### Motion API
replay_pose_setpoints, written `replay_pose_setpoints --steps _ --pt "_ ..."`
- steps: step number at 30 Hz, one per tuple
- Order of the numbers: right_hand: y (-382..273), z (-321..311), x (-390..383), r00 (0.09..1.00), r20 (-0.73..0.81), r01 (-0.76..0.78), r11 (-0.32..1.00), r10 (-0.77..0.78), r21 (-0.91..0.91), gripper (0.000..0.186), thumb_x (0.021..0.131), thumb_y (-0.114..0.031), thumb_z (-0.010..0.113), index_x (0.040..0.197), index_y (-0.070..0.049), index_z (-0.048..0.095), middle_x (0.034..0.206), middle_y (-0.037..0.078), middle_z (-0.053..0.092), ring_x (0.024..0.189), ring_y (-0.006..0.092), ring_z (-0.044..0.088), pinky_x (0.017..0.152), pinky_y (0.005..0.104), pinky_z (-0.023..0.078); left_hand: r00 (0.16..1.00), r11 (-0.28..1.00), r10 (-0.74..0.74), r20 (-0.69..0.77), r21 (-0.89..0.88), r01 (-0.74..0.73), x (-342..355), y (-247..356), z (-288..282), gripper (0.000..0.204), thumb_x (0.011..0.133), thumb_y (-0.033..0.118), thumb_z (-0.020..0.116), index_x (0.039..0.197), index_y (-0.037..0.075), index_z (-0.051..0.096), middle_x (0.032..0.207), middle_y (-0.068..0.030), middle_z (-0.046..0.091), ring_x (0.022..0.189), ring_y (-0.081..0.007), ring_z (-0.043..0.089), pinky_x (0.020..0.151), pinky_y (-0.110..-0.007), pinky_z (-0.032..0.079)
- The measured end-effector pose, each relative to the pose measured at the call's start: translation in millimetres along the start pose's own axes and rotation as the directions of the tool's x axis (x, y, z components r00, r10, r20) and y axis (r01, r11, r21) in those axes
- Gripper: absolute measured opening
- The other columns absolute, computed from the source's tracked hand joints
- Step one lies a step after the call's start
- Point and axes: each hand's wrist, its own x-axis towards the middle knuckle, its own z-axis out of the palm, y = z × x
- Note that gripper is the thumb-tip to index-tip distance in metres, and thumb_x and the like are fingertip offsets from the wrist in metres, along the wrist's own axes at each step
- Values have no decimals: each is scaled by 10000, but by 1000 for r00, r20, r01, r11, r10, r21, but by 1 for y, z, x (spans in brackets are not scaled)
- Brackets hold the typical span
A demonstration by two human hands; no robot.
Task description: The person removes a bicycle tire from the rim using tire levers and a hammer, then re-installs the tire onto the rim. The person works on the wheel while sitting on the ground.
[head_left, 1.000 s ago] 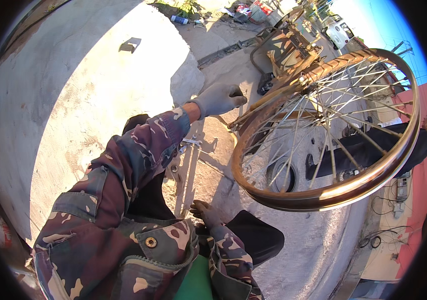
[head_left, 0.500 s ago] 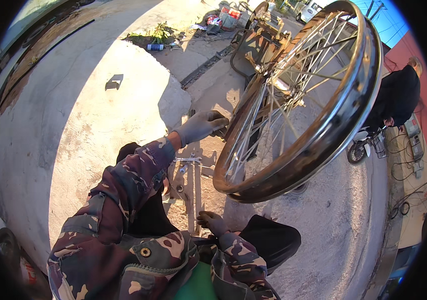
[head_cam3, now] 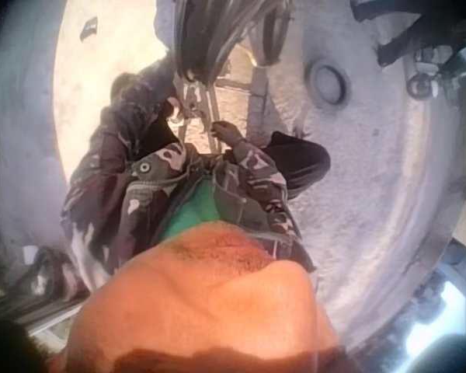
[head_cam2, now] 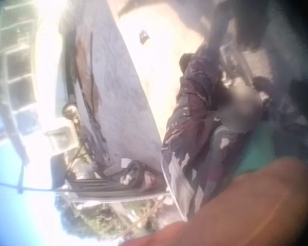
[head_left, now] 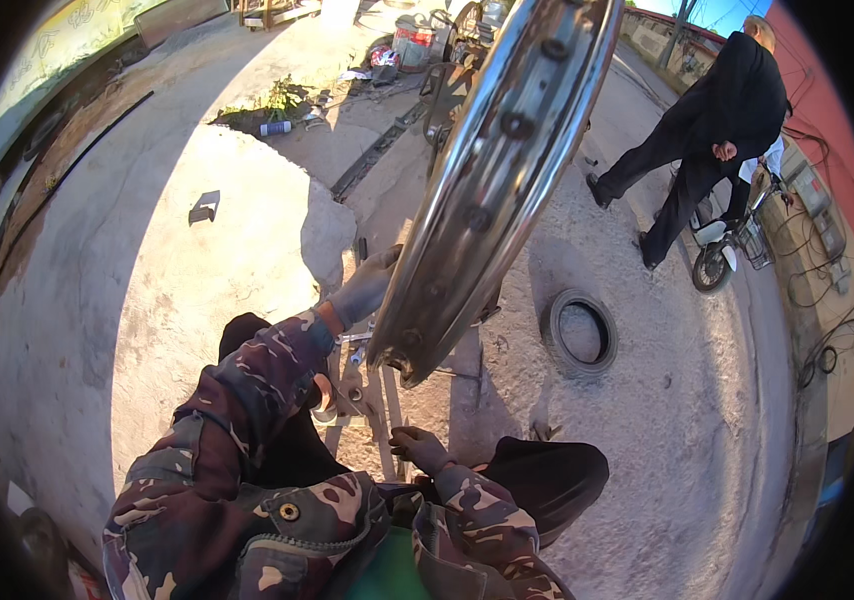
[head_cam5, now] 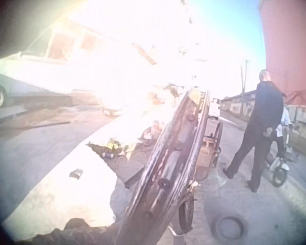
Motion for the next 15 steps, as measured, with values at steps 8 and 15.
replay_pose_setpoints --steps 8,15 --pt "-12 11 -5 999 -9 36 999 -36 -3 431 1031 -297 684 1327 15 656 1115 101 734 949 188 719 856 313 578 990 993 116 74 -22 -115 2 -33 -15 370 1056 133 629 1395 -15 630 1283 -63 700 1104 -107 627 945 -300 537" --pt "-5 6 0 1000 20 17 1000 -17 7 443 1035 -295 682 1386 -29 627 1194 111 736 990 201 737 843 310 568 996 998 66 60 5 -66 3 -30 -11 370 1055 141 631 1388 -22 634 1295 -65 699 1121 -111 621 965 -311 534"
